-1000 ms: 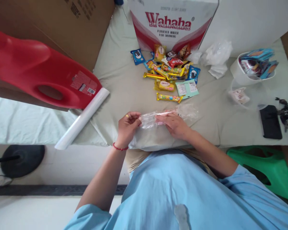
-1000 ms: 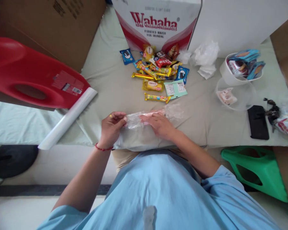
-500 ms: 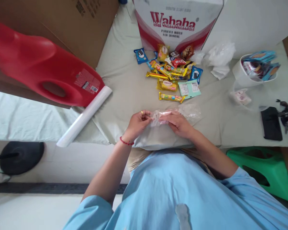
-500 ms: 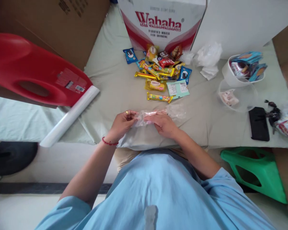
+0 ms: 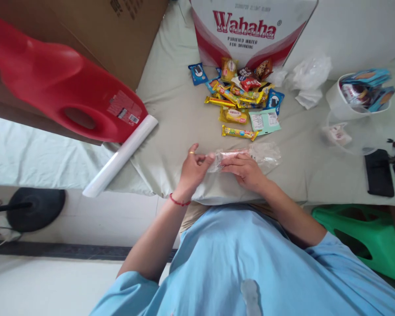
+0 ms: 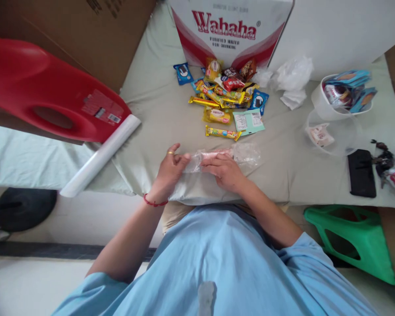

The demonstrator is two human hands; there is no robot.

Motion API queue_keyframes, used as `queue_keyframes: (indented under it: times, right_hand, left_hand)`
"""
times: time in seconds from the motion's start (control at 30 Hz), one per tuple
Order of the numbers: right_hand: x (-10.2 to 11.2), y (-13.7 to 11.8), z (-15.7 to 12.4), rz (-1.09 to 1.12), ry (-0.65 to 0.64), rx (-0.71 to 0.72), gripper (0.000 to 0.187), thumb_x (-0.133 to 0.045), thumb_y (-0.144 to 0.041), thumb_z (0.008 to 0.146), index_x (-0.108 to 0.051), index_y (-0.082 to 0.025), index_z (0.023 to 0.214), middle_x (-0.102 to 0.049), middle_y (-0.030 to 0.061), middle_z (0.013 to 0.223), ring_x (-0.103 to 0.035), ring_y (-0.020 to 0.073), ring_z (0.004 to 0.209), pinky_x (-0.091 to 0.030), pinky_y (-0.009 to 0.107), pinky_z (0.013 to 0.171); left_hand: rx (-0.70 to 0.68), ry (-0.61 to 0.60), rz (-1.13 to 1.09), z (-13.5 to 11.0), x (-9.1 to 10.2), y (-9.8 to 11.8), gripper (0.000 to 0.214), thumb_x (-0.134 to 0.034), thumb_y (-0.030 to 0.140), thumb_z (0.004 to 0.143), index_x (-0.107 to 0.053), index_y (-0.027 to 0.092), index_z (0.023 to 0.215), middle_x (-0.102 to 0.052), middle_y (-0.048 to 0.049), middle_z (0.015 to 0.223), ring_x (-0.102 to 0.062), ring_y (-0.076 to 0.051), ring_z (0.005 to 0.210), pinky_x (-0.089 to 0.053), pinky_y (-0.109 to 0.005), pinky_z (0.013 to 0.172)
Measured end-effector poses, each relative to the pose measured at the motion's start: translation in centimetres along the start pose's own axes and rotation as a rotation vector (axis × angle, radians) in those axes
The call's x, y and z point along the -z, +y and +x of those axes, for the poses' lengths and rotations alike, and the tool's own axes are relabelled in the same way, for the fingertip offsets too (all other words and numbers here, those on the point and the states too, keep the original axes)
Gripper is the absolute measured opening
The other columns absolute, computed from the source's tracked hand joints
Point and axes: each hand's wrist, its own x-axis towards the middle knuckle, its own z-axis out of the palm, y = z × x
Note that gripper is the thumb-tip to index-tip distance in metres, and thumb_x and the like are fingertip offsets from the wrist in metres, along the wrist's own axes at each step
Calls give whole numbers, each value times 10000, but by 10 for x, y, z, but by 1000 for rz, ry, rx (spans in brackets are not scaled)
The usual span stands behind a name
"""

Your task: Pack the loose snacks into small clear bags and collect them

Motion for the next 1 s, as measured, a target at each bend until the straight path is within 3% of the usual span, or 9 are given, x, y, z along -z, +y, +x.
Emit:
queue_keyframes:
  times: [0.1, 0.17, 0.37, 0.5, 0.67, 0.73, 0.83, 0.93, 1.0]
  right_hand:
    - [6, -2, 0, 61, 3, 5, 410, -564, -81, 926, -818, -266, 1190, -809, 60, 1320, -713, 266, 1170, -527, 485, 1032]
    - [11, -4, -1, 152, 29, 19, 329, -572, -189, 1002, -804, -277, 1217, -799, 69, 1335, -713, 259, 1227, -525, 500, 1086]
    - [21, -4, 0, 314, 97, -26, 315, -514, -389, 1112, -802, -278, 1175, -781, 93, 1342, -718, 226, 1292, -483, 495, 1225]
    - [22, 2, 1, 326, 101, -14, 295, -555, -383, 1089, -823, -261, 1081, -770, 114, 1370, -715, 248, 1306, -488, 495, 1229]
    - [31, 10, -4, 639, 164, -218, 262, -660, -457, 1041, -813, -303, 1188, -780, 69, 1364, -690, 260, 1363, -480, 494, 1243]
    - [33, 9, -4, 866, 263, -386, 294, -729, -505, 991, -795, -316, 1205, -749, 49, 1423, -717, 257, 1314, -565, 463, 1154]
    - [35, -2, -1, 1046, 424, -638, 336, -817, -560, 889, -785, -285, 1079, -717, 43, 1453, -791, 213, 1044, -669, 383, 919]
    - [42, -15, -6, 893, 518, -798, 338, -793, -556, 889, -777, -245, 1022, -793, 37, 1033, -703, 143, 688, -626, 307, 669]
    - [49, -18, -15, 713, 618, -882, 338, -723, -537, 933, -776, -229, 1061, -676, -13, 712, -555, 126, 526, -505, 272, 528]
  left_hand:
    - [6, -40, 53, -1, -10, 4, 323, -803, 428, 787, -739, 179, 981, -705, -1, 772, -628, -165, 727, -467, -282, 697]
    - [13, 21, 22, -4, -12, 6, 198, -769, 380, 789, -713, 193, 826, -667, 17, 719, -576, -145, 683, -441, -275, 672]
    - [-45, 144, -128, -15, -32, 21, 182, -780, 332, 787, -645, 211, 772, -636, 37, 698, -556, -124, 650, -454, -245, 641]
    - [-107, 77, -97, -21, -58, 26, 163, -642, 341, 941, -707, 196, 975, -685, -10, 813, -644, -154, 723, -536, -276, 711]
    - [-499, -3, 273, -30, -79, 10, 479, -449, 297, 1059, -592, 150, 1492, -654, -175, 1311, -644, -274, 1231, -528, -439, 1079]
    - [-567, -19, 463, -33, -85, 1, 576, -469, 286, 1050, -477, 133, 1606, -595, -224, 1438, -587, -322, 1315, -502, -497, 1094]
    - [-582, -21, 705, -36, -91, -8, 595, -505, 290, 1048, -471, 198, 1634, -592, -217, 1476, -592, -334, 1280, -485, -503, 1037]
    - [-592, -31, 823, -38, -93, -9, 579, -511, 313, 1060, -493, 260, 1636, -605, -196, 1485, -600, -320, 1252, -460, -480, 999]
    - [-592, -35, 841, -39, -93, -7, 577, -504, 318, 1062, -502, 259, 1636, -604, -195, 1496, -597, -319, 1255, -444, -473, 991]
